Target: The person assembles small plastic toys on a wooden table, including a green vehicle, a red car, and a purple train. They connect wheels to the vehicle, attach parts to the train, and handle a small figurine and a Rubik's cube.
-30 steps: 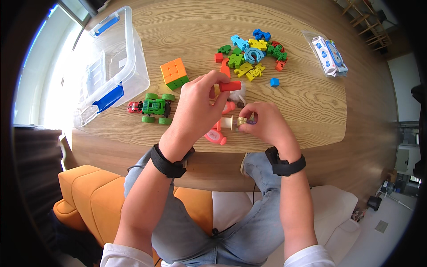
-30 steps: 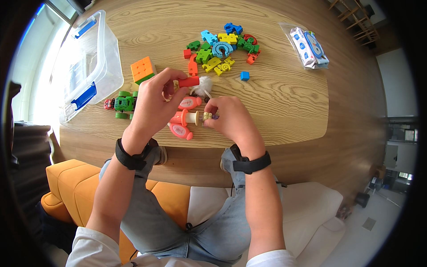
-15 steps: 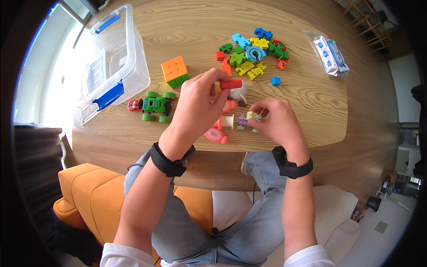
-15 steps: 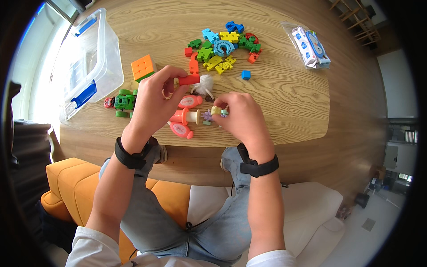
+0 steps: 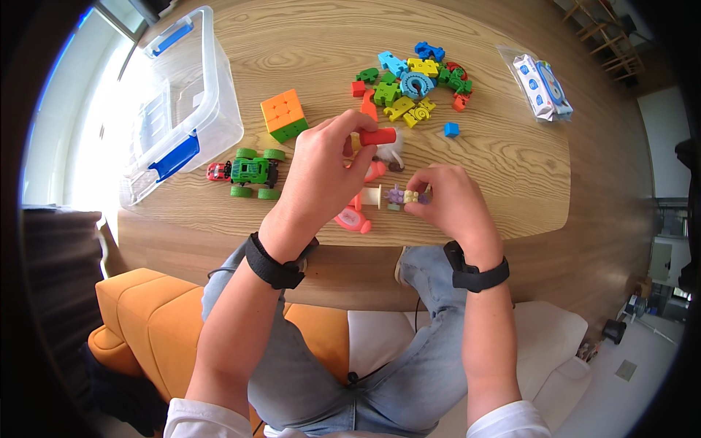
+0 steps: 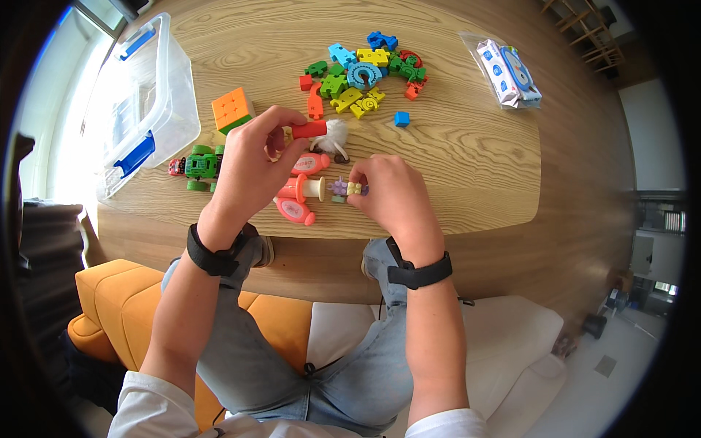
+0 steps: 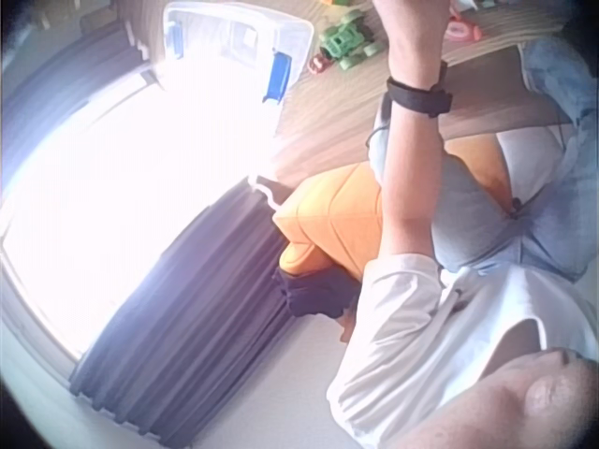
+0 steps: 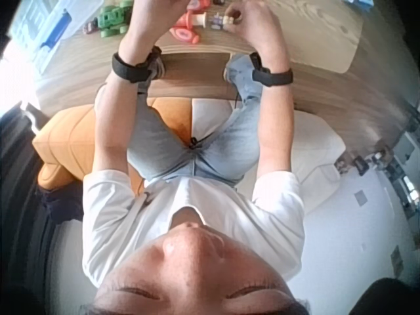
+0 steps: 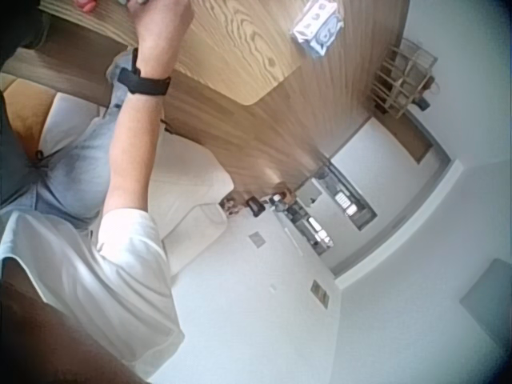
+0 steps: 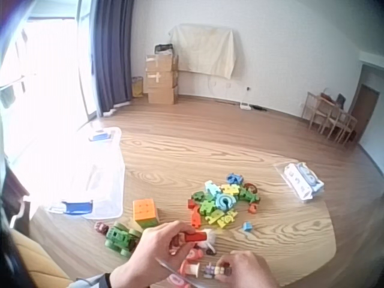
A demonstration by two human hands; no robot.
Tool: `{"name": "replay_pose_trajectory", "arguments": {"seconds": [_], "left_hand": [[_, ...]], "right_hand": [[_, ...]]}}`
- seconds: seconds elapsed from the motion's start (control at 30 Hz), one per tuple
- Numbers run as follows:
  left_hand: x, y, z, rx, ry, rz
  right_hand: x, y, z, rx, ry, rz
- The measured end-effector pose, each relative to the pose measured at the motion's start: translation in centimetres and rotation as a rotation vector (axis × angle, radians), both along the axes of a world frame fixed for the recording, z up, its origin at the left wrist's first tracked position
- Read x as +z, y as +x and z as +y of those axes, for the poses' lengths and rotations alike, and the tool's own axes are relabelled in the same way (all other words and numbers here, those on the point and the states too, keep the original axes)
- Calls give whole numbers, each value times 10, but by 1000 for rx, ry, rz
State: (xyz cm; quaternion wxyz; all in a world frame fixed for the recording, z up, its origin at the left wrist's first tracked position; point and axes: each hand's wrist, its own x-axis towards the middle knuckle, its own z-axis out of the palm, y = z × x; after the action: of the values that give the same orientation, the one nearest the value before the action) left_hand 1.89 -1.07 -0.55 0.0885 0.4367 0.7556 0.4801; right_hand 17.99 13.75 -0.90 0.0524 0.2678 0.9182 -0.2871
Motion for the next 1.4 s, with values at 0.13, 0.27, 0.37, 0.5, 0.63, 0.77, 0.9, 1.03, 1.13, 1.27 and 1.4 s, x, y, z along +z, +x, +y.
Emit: {"name": "replay_pose_trajectory", "arguments": {"seconds": [0.13, 0.27, 0.37, 0.5, 0.63, 0.77, 0.9, 1.03, 1.13, 1.27, 1.4], "left_hand": [[-2, -1, 0, 1, 2, -9], [-2, -1, -1, 3, 1, -8], [-2, -2, -1, 4, 1, -2], [-1, -2, 0, 8, -6, -4], [-1, -2, -1, -1, -9, -12], [-1, 0, 1, -20, -8, -7], [-2, 0, 1, -32, -16, -3], [-2, 4, 4, -92, -36, -47], [-2, 10, 9, -148, -60, -69], [-7, 15, 15, -181, -40, -61], [-6, 19, 22, -149, -13, -44]], "right_hand": [[-1, -2, 0, -3, -3, 4], [-6, -3, 1, -14, -29, 1], [-14, -1, 2, -2, 2, 89], [-23, 0, 2, -29, -9, 131], [-22, -4, 3, -15, -43, 35], [-27, 0, 4, -12, -31, 96], [-18, 3, 18, -29, -209, 198], [-3, 2, 30, -100, -280, 323], [3, -4, 24, -130, -456, 478], [0, -10, 20, -108, -610, 555], [5, -11, 22, -135, -646, 534]]}}
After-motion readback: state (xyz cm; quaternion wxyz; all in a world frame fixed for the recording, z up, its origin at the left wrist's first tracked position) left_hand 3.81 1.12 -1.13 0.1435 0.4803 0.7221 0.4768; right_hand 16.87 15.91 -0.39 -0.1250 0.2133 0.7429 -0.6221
